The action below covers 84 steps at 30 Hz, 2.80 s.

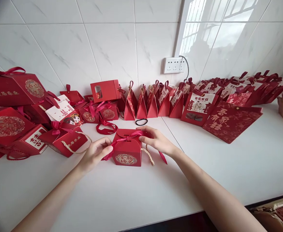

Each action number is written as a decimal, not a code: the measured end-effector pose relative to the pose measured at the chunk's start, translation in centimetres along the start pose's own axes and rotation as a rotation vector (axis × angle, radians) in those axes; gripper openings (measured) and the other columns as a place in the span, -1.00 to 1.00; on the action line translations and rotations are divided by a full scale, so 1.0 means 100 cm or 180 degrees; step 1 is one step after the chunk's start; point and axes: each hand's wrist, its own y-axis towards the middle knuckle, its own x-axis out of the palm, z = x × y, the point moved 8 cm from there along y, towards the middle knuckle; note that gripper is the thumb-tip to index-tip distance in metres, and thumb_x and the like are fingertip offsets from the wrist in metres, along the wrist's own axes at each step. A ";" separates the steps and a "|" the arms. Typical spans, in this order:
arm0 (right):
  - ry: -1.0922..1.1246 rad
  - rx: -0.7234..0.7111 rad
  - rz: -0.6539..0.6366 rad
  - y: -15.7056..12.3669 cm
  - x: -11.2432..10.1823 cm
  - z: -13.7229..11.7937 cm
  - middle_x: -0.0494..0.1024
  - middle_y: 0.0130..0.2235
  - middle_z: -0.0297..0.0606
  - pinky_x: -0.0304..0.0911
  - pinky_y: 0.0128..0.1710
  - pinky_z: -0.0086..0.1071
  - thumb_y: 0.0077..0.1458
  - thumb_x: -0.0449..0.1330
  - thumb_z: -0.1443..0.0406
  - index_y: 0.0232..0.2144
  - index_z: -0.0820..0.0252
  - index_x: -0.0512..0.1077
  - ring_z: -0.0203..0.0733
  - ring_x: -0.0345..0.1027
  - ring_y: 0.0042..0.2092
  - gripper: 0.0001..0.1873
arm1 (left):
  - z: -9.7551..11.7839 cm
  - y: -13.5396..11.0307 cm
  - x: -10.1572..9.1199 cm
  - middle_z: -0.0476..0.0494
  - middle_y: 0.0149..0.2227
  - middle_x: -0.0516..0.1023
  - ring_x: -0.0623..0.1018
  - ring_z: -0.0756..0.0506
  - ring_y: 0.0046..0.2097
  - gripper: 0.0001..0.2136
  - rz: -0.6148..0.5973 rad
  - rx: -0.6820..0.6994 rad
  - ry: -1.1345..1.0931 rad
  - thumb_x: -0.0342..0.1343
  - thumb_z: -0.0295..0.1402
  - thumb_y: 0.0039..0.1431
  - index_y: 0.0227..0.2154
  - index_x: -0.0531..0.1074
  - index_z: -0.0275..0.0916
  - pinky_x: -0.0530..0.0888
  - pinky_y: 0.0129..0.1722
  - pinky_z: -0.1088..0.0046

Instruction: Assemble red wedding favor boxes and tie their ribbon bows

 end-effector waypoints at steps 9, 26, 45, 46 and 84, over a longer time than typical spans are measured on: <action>-0.0402 0.0256 0.0382 0.003 -0.016 0.010 0.46 -0.28 -0.24 0.18 -0.44 -0.38 0.03 0.21 -0.02 -0.16 0.19 0.38 -0.26 0.27 -0.36 -0.54 | -0.009 0.001 0.002 0.16 -0.70 -0.01 0.04 0.12 -0.67 -0.56 -0.0467 -0.0437 -0.0455 0.10 0.01 0.04 -0.64 0.12 -0.21 0.00 -0.68 0.57; 0.0478 0.0565 0.0178 0.000 -0.012 0.015 0.15 -0.62 -0.45 -0.01 -0.53 -0.41 0.02 0.22 0.00 -0.62 0.19 0.24 -0.38 0.03 -0.56 -0.56 | 0.011 -0.001 -0.002 -0.07 -0.37 0.36 0.41 -0.08 -0.25 -0.73 -0.0289 0.0307 0.0343 0.20 -0.17 -0.02 -0.59 0.31 -0.22 0.36 -0.23 0.46; 0.1626 0.0396 -0.0028 0.002 -0.006 0.012 0.18 -0.63 -0.47 0.06 -0.48 -0.43 -0.06 0.32 0.12 -0.63 0.22 0.25 -0.39 0.09 -0.58 -0.61 | 0.007 -0.007 0.007 0.06 -0.57 0.25 0.24 0.07 -0.49 -0.68 -0.0577 -0.0234 0.0216 0.21 -0.15 -0.02 -0.60 0.29 -0.28 0.20 -0.49 0.53; 0.1614 0.0404 -0.0075 0.002 -0.005 0.013 0.20 -0.63 -0.45 0.06 -0.48 -0.43 -0.05 0.31 0.12 -0.63 0.22 0.26 -0.39 0.11 -0.57 -0.61 | 0.007 -0.007 0.007 0.05 -0.58 0.25 0.24 0.07 -0.49 -0.69 -0.0580 -0.0221 0.0221 0.20 -0.17 -0.01 -0.61 0.30 -0.28 0.20 -0.49 0.53; 0.1244 -0.1104 0.0886 0.042 -0.004 -0.125 0.57 -0.44 -0.38 0.37 -0.32 -0.36 -0.10 0.36 0.18 -0.24 0.13 0.28 -0.25 0.49 -0.39 -0.58 | 0.142 0.028 -0.023 -0.29 0.09 0.45 0.38 -0.19 0.15 -0.57 0.0492 0.1660 -0.1665 0.16 -0.38 0.07 0.03 0.28 -0.16 0.28 0.08 0.27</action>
